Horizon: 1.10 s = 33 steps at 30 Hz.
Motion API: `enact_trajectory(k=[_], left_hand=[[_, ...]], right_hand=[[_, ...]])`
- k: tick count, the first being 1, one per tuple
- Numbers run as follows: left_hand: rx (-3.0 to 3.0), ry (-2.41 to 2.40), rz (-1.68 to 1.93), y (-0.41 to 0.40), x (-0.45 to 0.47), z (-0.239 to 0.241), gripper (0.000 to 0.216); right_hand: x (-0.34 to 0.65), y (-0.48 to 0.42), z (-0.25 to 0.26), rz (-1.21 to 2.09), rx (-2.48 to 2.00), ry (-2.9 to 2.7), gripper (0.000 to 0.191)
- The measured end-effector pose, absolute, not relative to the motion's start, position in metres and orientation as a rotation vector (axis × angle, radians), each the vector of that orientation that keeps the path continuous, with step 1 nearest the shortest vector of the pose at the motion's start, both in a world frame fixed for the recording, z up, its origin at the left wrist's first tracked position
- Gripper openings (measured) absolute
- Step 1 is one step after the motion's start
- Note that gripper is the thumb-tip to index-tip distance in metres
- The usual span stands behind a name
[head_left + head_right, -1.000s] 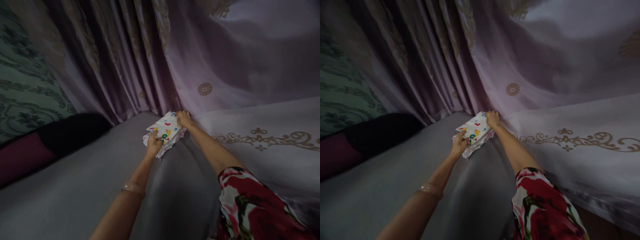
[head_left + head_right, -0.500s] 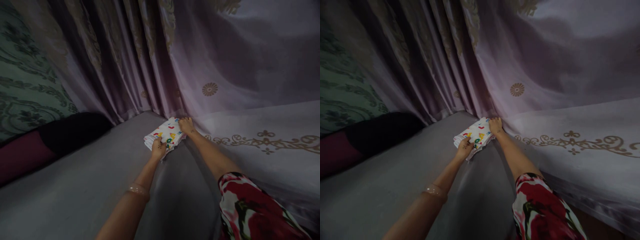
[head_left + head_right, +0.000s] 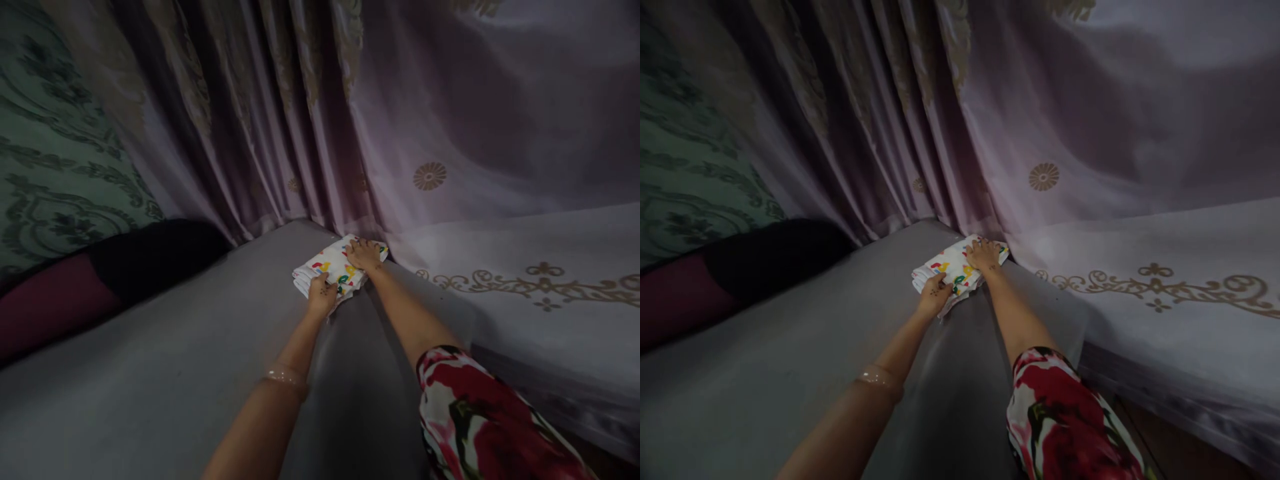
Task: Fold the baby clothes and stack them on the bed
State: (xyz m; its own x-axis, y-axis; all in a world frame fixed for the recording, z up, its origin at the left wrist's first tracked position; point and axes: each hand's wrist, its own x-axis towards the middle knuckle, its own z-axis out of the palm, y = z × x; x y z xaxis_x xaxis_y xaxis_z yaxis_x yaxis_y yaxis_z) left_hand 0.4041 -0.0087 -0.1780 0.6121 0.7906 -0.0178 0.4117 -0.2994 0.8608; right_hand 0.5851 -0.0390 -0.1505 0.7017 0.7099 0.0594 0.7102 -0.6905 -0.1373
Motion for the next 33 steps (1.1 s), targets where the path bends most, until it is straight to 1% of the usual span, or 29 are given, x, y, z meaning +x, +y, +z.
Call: enact_trajectory(k=[4,8,11,14,19,22,24,26,29,31,33], left_hand=[[1.847,0.944,0.524,-0.011,0.402,-0.174,0.045],[1.744,0.826,0.766,-0.012,0.375,-0.177,0.035],[1.766,0.800,0.880,-0.004,0.324,-0.185,0.028],[1.918,0.851,0.852,0.010,0.247,-0.191,0.028],[2.281,1.127,0.730,0.036,0.091,-0.200,0.031],[2.415,1.335,0.663,0.041,0.010,-0.208,0.033],[2.444,1.441,0.644,0.038,-0.027,-0.215,0.037],[2.478,1.530,0.632,0.032,-0.047,-0.221,0.046],[2.555,1.600,0.563,0.023,-0.053,-0.228,0.057],[2.588,1.634,0.506,0.020,-0.050,-0.230,0.060],[2.594,1.659,0.474,0.020,-0.046,-0.230,0.061]], right_hand=[[0.576,-0.037,-0.142,0.038,-2.765,-1.166,0.052],[0.553,-0.033,-0.147,-0.071,-2.649,-1.321,0.054],[0.543,-0.031,-0.154,0.001,-2.626,-1.359,0.054],[0.538,-0.029,-0.153,0.066,-2.654,-1.333,0.053],[0.513,-0.029,-0.151,-0.122,-2.524,-1.524,0.052],[0.495,-0.031,-0.157,-0.087,-2.493,-1.641,0.051],[0.489,-0.032,-0.160,-0.080,-2.525,-1.651,0.049],[0.487,-0.033,-0.158,-0.085,-2.547,-1.640,0.048],[0.481,-0.033,-0.147,-0.037,-2.582,-1.619,0.047],[0.465,-0.031,-0.139,-0.072,-2.589,-1.587,0.047],[0.434,-0.026,-0.133,-0.174,-2.509,-1.578,0.047]])
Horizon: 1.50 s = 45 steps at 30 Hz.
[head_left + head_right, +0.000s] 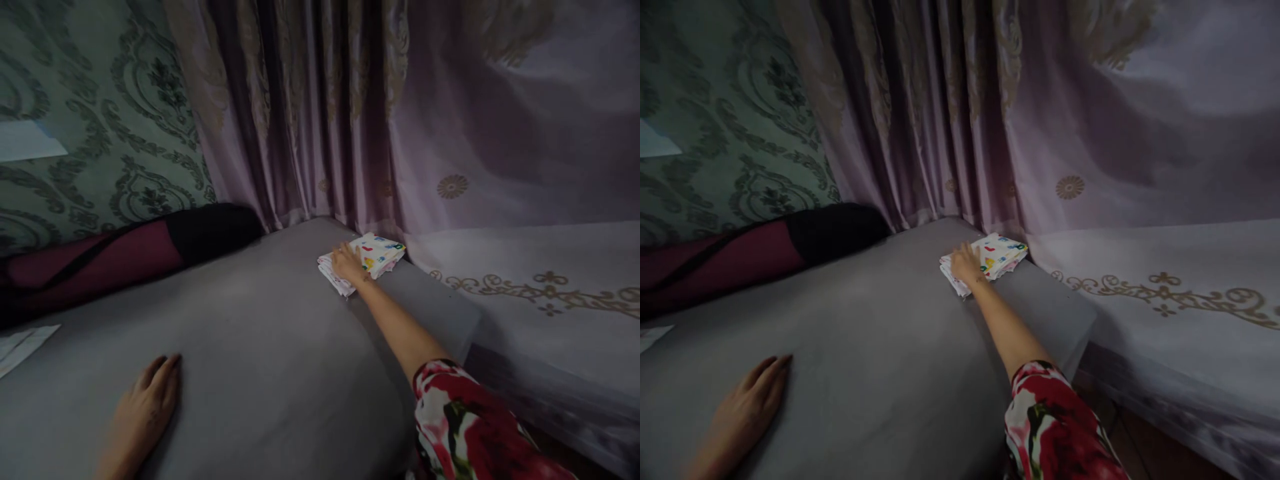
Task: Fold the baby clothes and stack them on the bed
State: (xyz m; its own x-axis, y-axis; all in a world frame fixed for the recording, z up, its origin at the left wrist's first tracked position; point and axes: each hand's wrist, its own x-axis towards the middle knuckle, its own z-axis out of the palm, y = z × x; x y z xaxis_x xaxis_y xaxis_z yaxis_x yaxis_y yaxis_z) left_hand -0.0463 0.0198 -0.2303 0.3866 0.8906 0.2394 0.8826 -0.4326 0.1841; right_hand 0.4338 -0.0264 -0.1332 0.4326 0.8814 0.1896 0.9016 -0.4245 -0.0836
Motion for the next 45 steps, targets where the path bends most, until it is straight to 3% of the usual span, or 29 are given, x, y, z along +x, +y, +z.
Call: enact_trajectory(k=[8,15,26,36,45], left_hand=[[2.616,1.613,0.526,0.019,-0.045,-0.228,0.064],[2.494,1.677,0.671,0.003,-0.022,-0.213,0.039],[2.439,1.385,0.481,0.021,-0.060,-0.173,0.030],[1.856,2.202,0.815,0.029,-0.220,-0.140,0.027],[1.412,2.777,0.870,0.023,-0.351,-0.103,0.036]], right_hand=[[0.240,-0.013,-0.152,0.209,-1.905,-2.043,0.036],[0.140,-0.021,-0.162,0.409,-1.594,-2.284,0.040],[0.120,-0.012,-0.205,0.022,-1.577,-2.384,0.051],[0.120,-0.011,-0.212,-0.033,-1.516,-2.378,0.053],[0.119,-0.010,-0.213,-0.068,-1.485,-2.374,0.055]])
